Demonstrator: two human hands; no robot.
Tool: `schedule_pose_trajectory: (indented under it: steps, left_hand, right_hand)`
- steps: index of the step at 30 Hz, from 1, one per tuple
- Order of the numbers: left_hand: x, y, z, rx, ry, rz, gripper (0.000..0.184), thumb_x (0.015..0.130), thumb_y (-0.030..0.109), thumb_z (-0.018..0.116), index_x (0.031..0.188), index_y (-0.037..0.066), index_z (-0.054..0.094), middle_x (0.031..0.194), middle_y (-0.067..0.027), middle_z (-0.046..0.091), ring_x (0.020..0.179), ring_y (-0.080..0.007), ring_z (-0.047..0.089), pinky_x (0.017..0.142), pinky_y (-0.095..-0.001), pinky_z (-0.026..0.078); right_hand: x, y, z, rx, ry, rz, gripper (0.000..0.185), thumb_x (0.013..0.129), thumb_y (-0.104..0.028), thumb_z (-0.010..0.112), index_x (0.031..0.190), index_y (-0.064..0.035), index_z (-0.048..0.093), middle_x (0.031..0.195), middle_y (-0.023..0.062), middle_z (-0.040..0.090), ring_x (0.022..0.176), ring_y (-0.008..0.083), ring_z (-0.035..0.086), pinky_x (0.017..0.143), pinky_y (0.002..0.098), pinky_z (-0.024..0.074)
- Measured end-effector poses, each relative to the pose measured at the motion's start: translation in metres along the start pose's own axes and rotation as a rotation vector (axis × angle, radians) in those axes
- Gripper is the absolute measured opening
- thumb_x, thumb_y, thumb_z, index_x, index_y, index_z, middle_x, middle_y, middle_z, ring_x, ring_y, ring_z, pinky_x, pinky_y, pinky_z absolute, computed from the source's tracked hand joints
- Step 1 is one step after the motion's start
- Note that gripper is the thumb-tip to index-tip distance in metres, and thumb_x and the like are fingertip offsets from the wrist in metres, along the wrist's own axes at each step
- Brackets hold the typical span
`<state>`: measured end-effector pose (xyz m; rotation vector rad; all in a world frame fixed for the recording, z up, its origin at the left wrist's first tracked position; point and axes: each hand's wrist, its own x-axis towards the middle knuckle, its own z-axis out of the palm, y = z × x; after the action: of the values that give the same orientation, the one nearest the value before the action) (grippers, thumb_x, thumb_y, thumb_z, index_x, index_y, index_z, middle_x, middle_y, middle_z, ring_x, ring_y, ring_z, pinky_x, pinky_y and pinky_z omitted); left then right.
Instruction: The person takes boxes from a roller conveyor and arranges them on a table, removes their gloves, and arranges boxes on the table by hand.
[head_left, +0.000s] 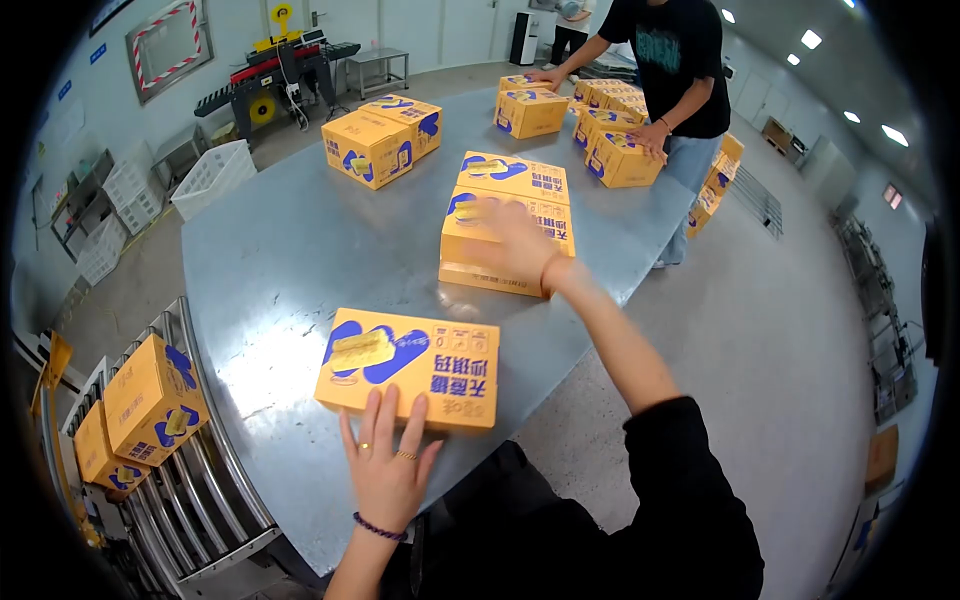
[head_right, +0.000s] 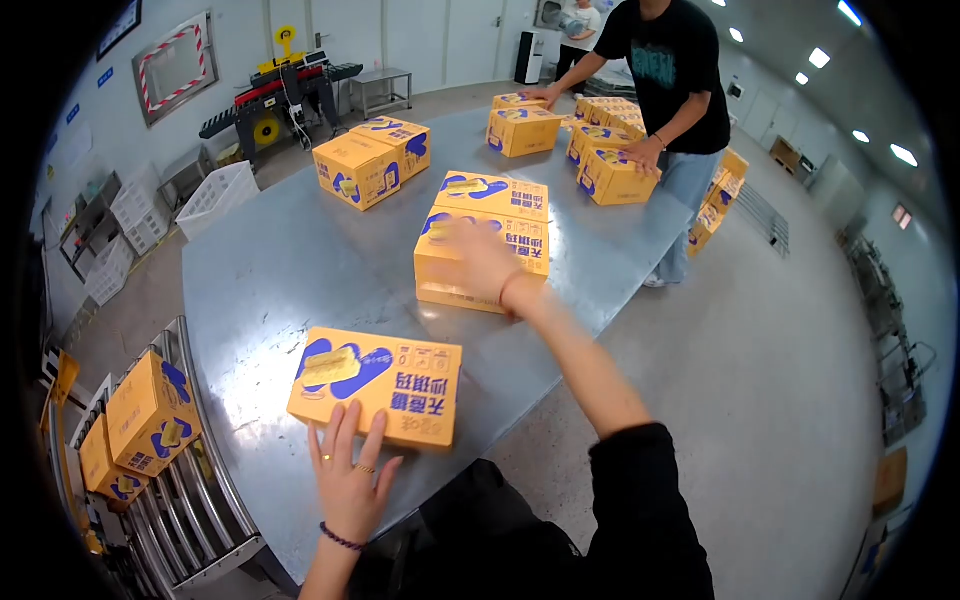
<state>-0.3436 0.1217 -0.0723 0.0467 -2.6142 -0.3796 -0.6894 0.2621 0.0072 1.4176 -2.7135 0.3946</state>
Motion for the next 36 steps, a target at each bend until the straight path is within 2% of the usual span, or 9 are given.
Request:
schedule_pose_trajectory:
  steps: [3,6,16,19,23,25,28,29,36]
  left_hand:
    - [0.007,0.009,0.017,0.038,0.02,0.026,0.077,0.082,0.022,0.083,0.152,0.017,0.051,0.158,-0.017,0.043,0.15,-0.0371,0.035,0.123,-0.0658,0.02]
    - [0.005,0.01,0.022,0.051,0.025,0.025,0.082,0.082,0.023,0.084,0.155,0.017,0.047,0.159,-0.0176,0.039,0.151,-0.038,0.033,0.123,-0.067,0.019]
    - [0.037,0.017,0.036,-0.097,0.009,0.118,0.08,0.079,0.023,0.085,0.152,0.019,0.052,0.161,-0.0171,0.037,0.152,-0.0424,0.029,0.121,-0.0689,0.019]
    - [0.044,0.011,0.047,-0.178,0.027,0.197,0.08,0.079,0.022,0.085,0.152,0.022,0.052,0.162,-0.0139,0.038,0.152,-0.0424,0.028,0.121,-0.0679,0.023]
    - [0.041,0.011,0.046,-0.159,-0.001,0.206,0.083,0.079,0.022,0.085,0.154,0.022,0.05,0.163,-0.0166,0.035,0.152,-0.0432,0.028,0.12,-0.0681,0.023]
    - [0.032,0.015,0.051,-0.138,-0.006,0.158,0.085,0.078,0.019,0.085,0.155,0.021,0.048,0.164,-0.0211,0.029,0.152,-0.0488,0.025,0.12,-0.0656,0.026]
    - [0.024,0.03,0.046,-0.315,-0.015,0.067,0.086,0.078,0.015,0.085,0.155,0.02,0.046,0.165,-0.0246,0.025,0.151,-0.055,0.022,0.12,-0.062,0.03]
    - [0.026,0.032,0.04,-0.335,-0.032,0.063,0.082,0.078,0.012,0.084,0.153,0.019,0.05,0.163,-0.025,0.028,0.151,-0.058,0.019,0.119,-0.0589,0.034]
    - [0.023,0.026,0.019,-0.362,-0.108,0.162,0.079,0.081,0.014,0.08,0.154,0.019,0.051,0.163,-0.0252,0.03,0.15,-0.0557,0.023,0.118,-0.0563,0.039]
  right_hand:
    - [0.045,0.079,0.028,-0.131,0.256,0.378,0.064,0.103,-0.054,0.05,0.15,-0.0116,0.053,0.164,0.0125,0.039,0.154,0.0293,0.032,0.126,0.051,0.0236]
    - [0.058,0.097,0.053,-0.166,0.163,0.544,0.071,0.104,-0.06,0.041,0.158,-0.012,0.041,0.166,0.0137,0.036,0.155,0.0312,0.029,0.126,0.0535,0.0204]
    - [-0.064,-0.008,0.032,-0.272,-0.057,0.545,0.079,0.102,-0.063,0.041,0.156,-0.0052,0.042,0.164,0.0196,0.036,0.157,0.0343,0.023,0.124,0.0625,0.0155]
    - [-0.095,0.008,0.044,-0.238,0.168,0.431,0.078,0.102,-0.061,0.046,0.156,-0.0045,0.043,0.164,0.0209,0.034,0.158,0.0361,0.021,0.126,0.0592,0.0123]
    - [-0.068,0.064,0.019,-0.21,0.077,0.451,0.078,0.102,-0.062,0.046,0.158,-0.0075,0.041,0.167,0.0187,0.032,0.159,0.0349,0.019,0.127,0.0567,0.012]
    - [-0.038,0.104,0.017,-0.194,0.226,0.467,0.075,0.103,-0.063,0.043,0.159,-0.0128,0.041,0.164,0.017,0.038,0.156,0.034,0.026,0.127,0.0561,0.0148]
    - [-0.012,0.139,0.025,-0.109,0.095,0.607,0.073,0.103,-0.063,0.04,0.159,-0.0167,0.042,0.159,0.0163,0.046,0.151,0.0331,0.036,0.126,0.0556,0.0175]
    - [-0.012,0.145,0.034,-0.205,0.133,0.588,0.071,0.103,-0.063,0.038,0.158,-0.0178,0.043,0.15,0.0171,0.055,0.142,0.0334,0.048,0.121,0.0553,0.0284]
    - [-0.064,0.13,0.018,-0.326,0.079,0.796,0.072,0.104,-0.063,0.038,0.157,-0.0138,0.045,0.137,0.0185,0.063,0.13,0.034,0.058,0.107,0.0536,0.0423]
